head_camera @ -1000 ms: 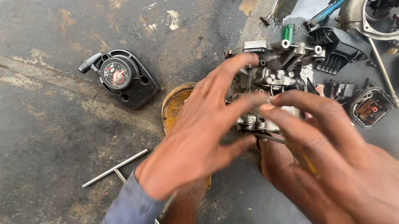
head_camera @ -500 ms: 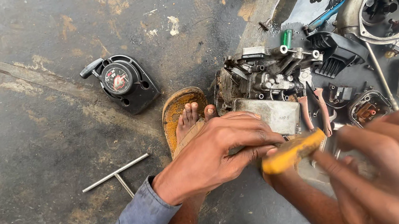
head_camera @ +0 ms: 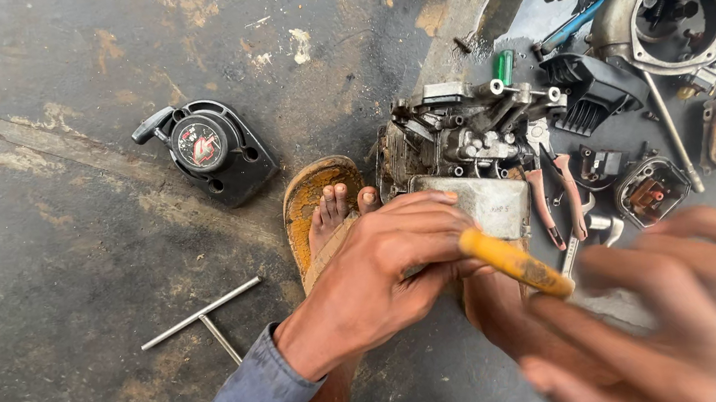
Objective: The person disassembles a small engine block using a T-handle wrench, screwdriver, and hammer. They remove bolts, separate the cylinder head, and tap components to loosen parts.
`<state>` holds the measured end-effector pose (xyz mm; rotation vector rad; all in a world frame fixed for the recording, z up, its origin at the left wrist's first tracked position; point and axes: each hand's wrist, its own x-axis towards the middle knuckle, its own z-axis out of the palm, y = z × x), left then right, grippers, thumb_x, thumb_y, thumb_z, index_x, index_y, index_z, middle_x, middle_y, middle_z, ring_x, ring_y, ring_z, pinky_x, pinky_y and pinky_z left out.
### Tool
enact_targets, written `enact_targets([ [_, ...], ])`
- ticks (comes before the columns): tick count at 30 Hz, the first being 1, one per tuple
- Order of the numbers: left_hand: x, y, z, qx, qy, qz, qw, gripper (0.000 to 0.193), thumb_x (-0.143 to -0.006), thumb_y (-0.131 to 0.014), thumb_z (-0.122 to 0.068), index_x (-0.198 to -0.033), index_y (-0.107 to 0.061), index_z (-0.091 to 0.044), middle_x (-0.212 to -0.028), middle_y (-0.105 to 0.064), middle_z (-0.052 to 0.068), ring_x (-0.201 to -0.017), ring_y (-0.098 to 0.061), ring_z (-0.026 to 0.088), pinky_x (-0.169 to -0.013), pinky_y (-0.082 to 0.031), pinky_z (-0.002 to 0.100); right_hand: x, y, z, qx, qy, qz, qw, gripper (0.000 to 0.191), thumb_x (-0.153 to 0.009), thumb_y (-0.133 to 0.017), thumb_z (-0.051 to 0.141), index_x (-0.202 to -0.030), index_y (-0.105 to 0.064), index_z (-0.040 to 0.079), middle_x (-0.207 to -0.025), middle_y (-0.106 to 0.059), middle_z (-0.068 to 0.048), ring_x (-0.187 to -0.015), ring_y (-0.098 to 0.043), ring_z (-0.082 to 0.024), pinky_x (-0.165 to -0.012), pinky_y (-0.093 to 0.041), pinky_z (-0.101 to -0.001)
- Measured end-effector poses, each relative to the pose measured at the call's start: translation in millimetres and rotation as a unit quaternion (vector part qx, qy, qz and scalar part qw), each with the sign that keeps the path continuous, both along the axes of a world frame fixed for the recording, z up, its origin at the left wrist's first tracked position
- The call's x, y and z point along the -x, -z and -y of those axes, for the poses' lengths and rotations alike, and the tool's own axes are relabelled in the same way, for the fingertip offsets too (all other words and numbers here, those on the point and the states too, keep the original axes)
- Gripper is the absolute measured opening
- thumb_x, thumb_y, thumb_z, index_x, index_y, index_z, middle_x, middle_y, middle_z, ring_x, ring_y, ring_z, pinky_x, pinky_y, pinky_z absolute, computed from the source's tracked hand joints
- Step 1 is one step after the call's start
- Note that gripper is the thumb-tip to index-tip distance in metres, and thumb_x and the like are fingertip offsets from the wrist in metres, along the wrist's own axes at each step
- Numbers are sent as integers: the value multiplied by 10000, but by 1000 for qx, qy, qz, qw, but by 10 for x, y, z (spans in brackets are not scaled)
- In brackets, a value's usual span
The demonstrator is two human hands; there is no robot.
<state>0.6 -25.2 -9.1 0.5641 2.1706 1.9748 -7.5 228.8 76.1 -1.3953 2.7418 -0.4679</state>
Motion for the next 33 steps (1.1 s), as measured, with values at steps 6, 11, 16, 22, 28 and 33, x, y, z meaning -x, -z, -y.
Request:
enact_targets([
  [6,-4,-58,11,42,41,2,998,279,-842,-699,-8,-1117,-743,-5,-1049,-748,146,-1045,-730,307,-1128,-518,438,-75,119,57,-114,111,16,987,637,-842,-593,623,-1163,-769,101,-1145,-531,-110,-1171,-425,-306,-1055,-349,-537],
  [11,9,-55,-1,30,20,6,999,242,-883,-716,-49,-1121,-728,-6,-1091,-741,143,-1073,-723,299,-1126,-511,423,-149,123,107,11,37,76,996,536,-973,-528,635,-1203,-748,204,-1146,-484,-45,-1110,-404,-253,-1024,-323,-543],
  [16,-12,-58,-3,21,36,30,999,239,-876,-711,-30,-1111,-739,-1,-1059,-746,142,-1050,-726,300,-1112,-528,415,3,-44,55,-88,111,-13,990,598,-919,-589,636,-1192,-757,132,-1131,-516,-106,-1101,-419,-349,-1009,-344,-545],
  [22,-12,-57,-23,35,28,20,999,256,-838,-723,-18,-1093,-739,-5,-1070,-748,145,-1047,-728,303,-1117,-516,420,-60,0,324,62,106,76,990,500,-938,-576,654,-1126,-747,224,-1131,-443,-58,-1120,-393,-235,-1038,-281,-517],
  [28,-22,-54,-44,12,38,35,999,311,-818,-705,48,-1123,-742,0,-1078,-754,145,-1057,-737,300,-1158,-516,430,25,-143,335,-27,166,11,986,608,-848,-644,636,-1086,-759,88,-1158,-494,-152,-1123,-391,-369,-1029,-278,-567],
  [33,-13,-50,-44,9,41,36,998,311,-821,-695,62,-1112,-752,-29,-1108,-768,130,-1083,-752,289,-1180,-494,438,-142,52,297,69,95,25,993,206,-984,-749,444,-1047,-843,271,-1157,-544,9,-1127,-436,-236,-1076,-323,-479],
])
